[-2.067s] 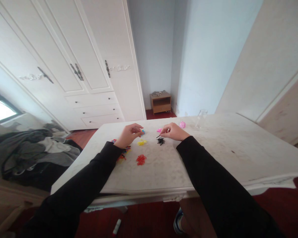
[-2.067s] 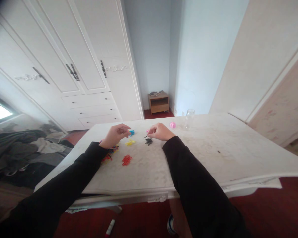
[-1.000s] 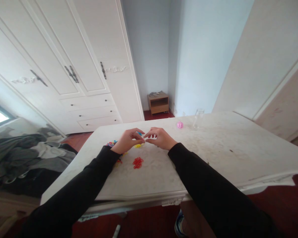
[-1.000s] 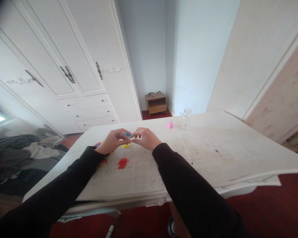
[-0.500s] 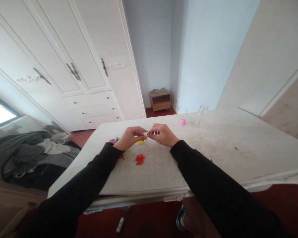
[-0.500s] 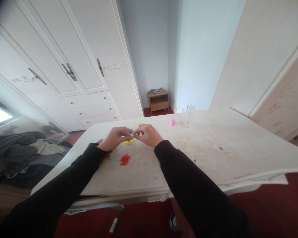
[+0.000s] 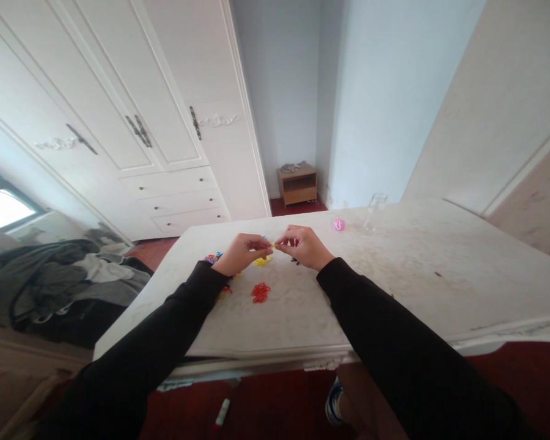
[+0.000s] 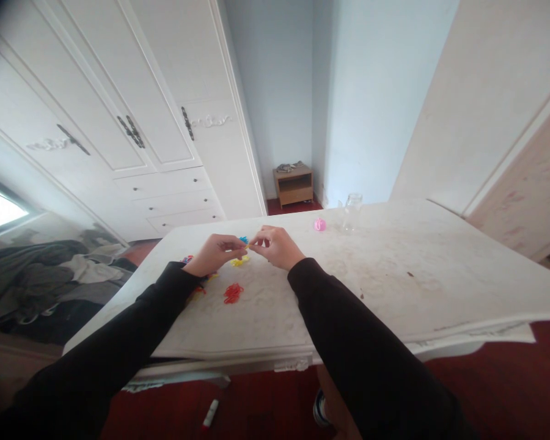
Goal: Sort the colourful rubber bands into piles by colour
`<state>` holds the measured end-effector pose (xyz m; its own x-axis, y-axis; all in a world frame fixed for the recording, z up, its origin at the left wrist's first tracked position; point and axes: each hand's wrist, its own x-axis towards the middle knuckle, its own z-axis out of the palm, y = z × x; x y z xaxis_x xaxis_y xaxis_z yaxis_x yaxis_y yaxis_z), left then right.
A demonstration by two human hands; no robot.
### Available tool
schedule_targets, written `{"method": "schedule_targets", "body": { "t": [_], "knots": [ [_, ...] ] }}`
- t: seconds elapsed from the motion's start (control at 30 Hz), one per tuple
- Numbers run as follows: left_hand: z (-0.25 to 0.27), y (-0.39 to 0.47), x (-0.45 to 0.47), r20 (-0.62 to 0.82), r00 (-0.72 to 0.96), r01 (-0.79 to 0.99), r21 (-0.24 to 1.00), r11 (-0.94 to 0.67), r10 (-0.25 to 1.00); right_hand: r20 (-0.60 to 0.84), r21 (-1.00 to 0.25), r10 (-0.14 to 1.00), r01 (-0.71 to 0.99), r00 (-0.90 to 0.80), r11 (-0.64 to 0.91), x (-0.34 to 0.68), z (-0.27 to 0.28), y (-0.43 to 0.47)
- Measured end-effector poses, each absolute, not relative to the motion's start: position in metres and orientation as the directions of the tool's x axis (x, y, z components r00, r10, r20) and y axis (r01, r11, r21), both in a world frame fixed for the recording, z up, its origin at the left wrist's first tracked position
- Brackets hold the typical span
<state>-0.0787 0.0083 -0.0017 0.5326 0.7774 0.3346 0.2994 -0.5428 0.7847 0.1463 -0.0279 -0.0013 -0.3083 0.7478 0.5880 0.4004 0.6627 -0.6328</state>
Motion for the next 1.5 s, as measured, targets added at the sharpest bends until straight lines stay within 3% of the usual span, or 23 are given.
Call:
{"method": "schedule_targets", "body": {
  "t": [1.2,1.3,1.5],
  "knots": [
    [0.005,0.003,-0.076,0.336,0.518,0.304,0.787,-0.537,0.786,0.548,-0.611,0.776,0.483,-0.313,0.627,0.142,-0.007,-0.026],
    [0.007,0.008,-0.08,0.343,0.501,0.323,0.778,-0.539,0.795,0.563,-0.601,0.792,0.54,-0.235,0.588,0.145,-0.006,-0.025],
    [0.013,0.02,-0.093,0.398,0.41,0.333,0.773,-0.541,0.821,0.645,-0.66,0.755,0.584,0.119,0.473,0.159,0.002,-0.023]
  ]
}}
